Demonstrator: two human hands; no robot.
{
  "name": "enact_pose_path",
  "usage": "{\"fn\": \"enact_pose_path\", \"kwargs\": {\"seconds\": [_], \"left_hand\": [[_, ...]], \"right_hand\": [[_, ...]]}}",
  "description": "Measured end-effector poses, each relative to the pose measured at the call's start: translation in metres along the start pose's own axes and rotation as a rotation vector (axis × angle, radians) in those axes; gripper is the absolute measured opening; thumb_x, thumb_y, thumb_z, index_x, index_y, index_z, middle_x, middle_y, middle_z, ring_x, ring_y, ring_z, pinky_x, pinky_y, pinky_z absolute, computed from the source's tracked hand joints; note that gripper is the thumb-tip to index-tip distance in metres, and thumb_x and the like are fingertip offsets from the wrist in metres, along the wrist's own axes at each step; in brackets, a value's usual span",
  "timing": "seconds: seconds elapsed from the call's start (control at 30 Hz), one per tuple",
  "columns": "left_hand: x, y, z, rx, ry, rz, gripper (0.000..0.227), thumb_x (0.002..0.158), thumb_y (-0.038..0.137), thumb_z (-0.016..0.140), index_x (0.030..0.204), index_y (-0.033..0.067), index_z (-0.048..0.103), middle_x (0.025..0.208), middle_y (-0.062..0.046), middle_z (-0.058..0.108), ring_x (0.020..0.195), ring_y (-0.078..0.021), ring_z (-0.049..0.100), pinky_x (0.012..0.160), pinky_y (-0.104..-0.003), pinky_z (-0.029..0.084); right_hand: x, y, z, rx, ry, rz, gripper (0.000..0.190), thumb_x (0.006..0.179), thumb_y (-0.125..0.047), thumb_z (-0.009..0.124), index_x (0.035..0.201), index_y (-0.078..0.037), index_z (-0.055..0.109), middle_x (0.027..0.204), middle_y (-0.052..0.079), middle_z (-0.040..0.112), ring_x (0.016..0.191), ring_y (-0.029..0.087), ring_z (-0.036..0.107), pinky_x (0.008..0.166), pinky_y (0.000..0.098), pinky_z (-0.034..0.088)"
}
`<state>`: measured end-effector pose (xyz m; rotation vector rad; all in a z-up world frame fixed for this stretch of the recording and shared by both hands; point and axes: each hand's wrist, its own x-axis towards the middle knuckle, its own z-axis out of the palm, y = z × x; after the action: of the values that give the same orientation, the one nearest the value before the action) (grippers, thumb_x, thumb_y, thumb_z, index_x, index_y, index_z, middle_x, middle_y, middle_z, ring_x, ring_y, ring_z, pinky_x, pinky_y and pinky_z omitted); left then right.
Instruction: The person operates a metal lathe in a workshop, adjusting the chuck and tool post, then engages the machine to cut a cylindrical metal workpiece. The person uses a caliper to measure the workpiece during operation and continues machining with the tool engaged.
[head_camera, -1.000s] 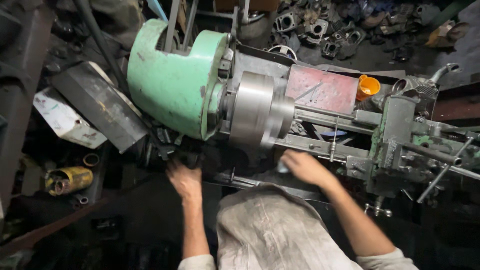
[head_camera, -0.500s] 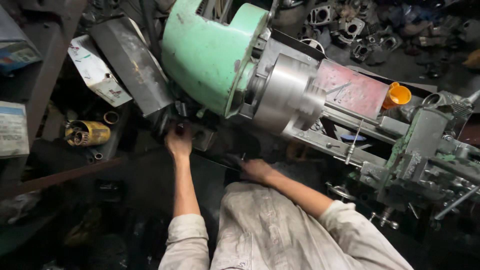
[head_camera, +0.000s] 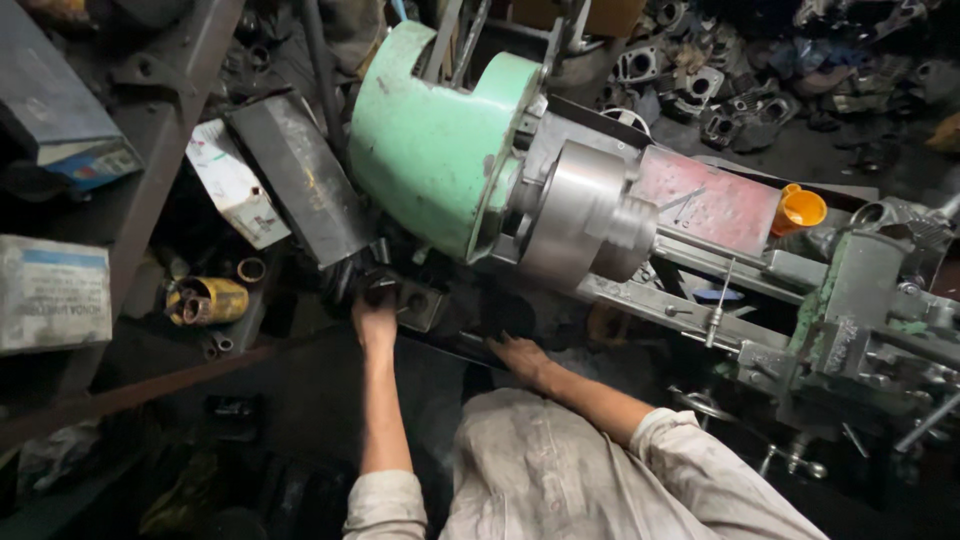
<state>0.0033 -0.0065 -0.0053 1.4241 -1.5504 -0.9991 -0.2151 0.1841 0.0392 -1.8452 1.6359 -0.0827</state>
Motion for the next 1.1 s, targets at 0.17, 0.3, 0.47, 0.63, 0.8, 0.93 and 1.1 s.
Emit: {"fn": "enact_pose_path", "kwargs": {"seconds": [0.17,0.3,0.47,0.63,0.8,0.93,1.1], "left_hand": [[-0.008,-0.001,-0.002,-0.525,-0.009,-0.387,0.06,0.079,-0.008,0.056,0.137,0.0076,0.059,0.125,-0.01,0.069,0.11,-0.0217,0.067,0.096,-0.034,0.054],[-0.006,0.009,0.013,-0.589,0.177,-0.433,0.038,0.098,-0.003,0.057,0.136,0.0004,0.057,0.126,-0.013,0.064,0.108,-0.025,0.065,0.095,-0.04,0.055],[-0.048,0.021,0.034,-0.408,0.524,-0.223,0.052,0.079,-0.015,0.048,0.128,-0.0009,0.06,0.124,-0.01,0.066,0.11,-0.0233,0.063,0.102,-0.038,0.05],[-0.087,0.068,0.029,0.046,0.395,-0.221,0.008,0.097,-0.003,0.057,0.105,-0.0028,0.057,0.102,-0.019,0.066,0.093,-0.0336,0.063,0.091,-0.043,0.051],[-0.102,0.168,0.035,0.034,0.168,0.489,0.015,0.086,-0.009,0.064,0.093,0.0029,0.059,0.114,-0.016,0.069,0.106,-0.0344,0.067,0.093,-0.042,0.054],[-0.098,0.245,0.065,-0.13,-0.029,0.705,0.02,0.084,-0.013,0.065,0.094,0.004,0.06,0.113,-0.014,0.069,0.109,-0.0329,0.068,0.094,-0.041,0.056],[-0.078,0.315,0.105,-0.344,-0.149,0.929,0.02,0.086,-0.011,0.063,0.095,0.0059,0.058,0.109,-0.011,0.07,0.111,-0.0331,0.068,0.106,-0.049,0.054]], "right_hand": [[-0.009,0.005,0.008,0.091,-0.034,0.067,0.066,0.09,-0.015,0.059,0.153,-0.012,0.039,0.147,0.032,0.052,0.126,0.045,0.06,0.104,0.0494,0.049],[-0.013,0.014,0.002,0.221,0.215,-0.043,0.076,0.083,-0.019,0.065,0.151,0.0,0.035,0.137,0.036,0.052,0.123,0.05,0.056,0.103,0.0514,0.046],[-0.043,0.019,-0.027,0.302,0.082,0.253,0.069,0.087,-0.032,0.065,0.146,-0.003,0.043,0.109,0.031,0.067,0.104,0.047,0.065,0.092,0.0529,0.05],[-0.099,0.014,-0.061,0.305,0.261,0.174,0.037,0.095,-0.041,0.07,0.115,-0.01,0.073,0.086,0.023,0.075,0.084,0.04,0.072,0.077,0.0474,0.057],[-0.152,0.016,-0.091,0.629,0.861,-0.138,0.019,0.091,-0.007,0.074,0.109,-0.007,0.07,0.093,0.015,0.078,0.073,0.023,0.076,0.064,0.0317,0.059],[-0.161,0.017,-0.138,0.403,1.296,-0.072,0.029,0.087,0.002,0.08,0.109,-0.009,0.066,0.087,0.009,0.07,0.071,0.019,0.068,0.064,0.0289,0.053],[-0.149,0.012,-0.191,0.238,1.202,-0.114,0.04,0.078,0.008,0.073,0.116,-0.006,0.068,0.086,0.012,0.068,0.072,0.027,0.068,0.063,0.0347,0.053]]}}
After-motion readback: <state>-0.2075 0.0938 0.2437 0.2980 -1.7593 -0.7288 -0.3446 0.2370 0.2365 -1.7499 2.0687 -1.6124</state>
